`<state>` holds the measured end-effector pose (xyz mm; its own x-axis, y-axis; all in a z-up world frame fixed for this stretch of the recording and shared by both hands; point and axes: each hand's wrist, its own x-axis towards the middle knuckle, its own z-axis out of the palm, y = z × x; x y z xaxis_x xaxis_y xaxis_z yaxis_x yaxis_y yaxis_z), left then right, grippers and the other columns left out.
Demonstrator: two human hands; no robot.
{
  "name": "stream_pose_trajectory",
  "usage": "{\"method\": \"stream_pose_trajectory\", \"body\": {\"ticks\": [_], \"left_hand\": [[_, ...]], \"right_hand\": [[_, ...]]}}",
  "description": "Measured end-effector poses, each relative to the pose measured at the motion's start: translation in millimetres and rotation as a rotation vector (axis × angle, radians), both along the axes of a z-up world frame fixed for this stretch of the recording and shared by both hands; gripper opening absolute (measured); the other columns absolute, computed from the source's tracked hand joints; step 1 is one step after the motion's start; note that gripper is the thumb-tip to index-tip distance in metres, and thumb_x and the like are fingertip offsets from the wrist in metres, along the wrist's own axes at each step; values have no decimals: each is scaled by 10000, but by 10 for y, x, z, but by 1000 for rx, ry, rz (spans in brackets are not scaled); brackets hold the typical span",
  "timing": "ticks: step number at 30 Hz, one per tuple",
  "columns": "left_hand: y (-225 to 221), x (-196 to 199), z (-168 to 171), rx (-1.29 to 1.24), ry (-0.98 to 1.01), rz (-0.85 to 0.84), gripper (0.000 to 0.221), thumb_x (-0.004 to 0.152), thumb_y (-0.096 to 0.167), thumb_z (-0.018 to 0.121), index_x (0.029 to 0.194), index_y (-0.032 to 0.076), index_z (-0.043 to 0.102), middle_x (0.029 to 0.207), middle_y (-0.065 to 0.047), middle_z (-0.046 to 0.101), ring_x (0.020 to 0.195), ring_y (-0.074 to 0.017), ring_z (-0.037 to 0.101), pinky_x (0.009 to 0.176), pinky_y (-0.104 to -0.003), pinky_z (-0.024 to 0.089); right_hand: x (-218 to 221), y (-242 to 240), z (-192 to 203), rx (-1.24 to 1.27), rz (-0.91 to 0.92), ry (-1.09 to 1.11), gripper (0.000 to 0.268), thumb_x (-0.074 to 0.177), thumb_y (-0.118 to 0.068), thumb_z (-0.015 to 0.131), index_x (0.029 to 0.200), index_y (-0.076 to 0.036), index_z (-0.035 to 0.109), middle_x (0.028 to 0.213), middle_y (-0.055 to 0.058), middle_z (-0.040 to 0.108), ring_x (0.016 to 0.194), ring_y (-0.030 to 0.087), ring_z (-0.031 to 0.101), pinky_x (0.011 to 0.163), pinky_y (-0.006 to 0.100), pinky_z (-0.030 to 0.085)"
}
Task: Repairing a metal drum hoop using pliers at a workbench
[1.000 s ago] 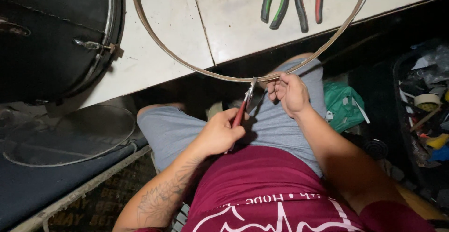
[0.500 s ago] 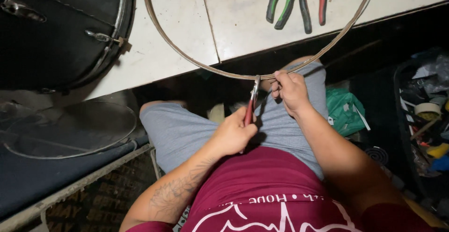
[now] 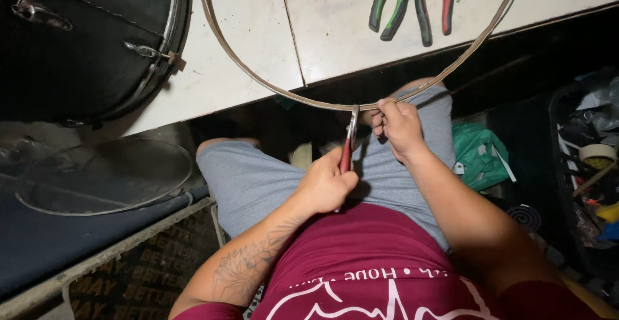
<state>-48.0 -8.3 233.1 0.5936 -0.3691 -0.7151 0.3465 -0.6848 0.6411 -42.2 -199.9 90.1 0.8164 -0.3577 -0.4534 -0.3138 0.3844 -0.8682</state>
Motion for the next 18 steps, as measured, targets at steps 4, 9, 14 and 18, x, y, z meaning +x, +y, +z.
{"method": "stream_pose_trajectory", "body": {"ticks": [4,9,14,18], "left_hand": [[29,-30,-156,-7,-61,-12,310,723,227,639,1024,171,692,709,-143,691,937,-354,733,823,-472,566],[54,-106,-304,-50,-86,43,427,730,204,636,1145,161,726,869,-205,719,1016,-406,708,870,-480,553],[33,-148,-237,-38,-84,53,439,731,215,625,1155,186,735,853,-194,728,1012,-398,712,856,-485,556],[20,-167,-241,-40,-95,68,455,736,211,622,1177,191,735,892,-211,736,1026,-411,709,865,-485,556]], "right_hand": [[19,6,61,-12,6,-10,367,970,-218,618,662,-18,634,515,90,545,404,141,563,400,279,484],[19,-13,-37,26,-22,-38,294,966,-181,629,719,-21,638,553,112,561,404,165,558,401,313,499],[38,-39,-227,43,-24,-43,284,965,-180,625,747,-2,665,563,113,567,402,155,548,405,308,501],[33,-12,-78,35,-18,-50,317,969,-188,619,701,-22,648,541,103,549,392,146,531,394,300,494]]}}
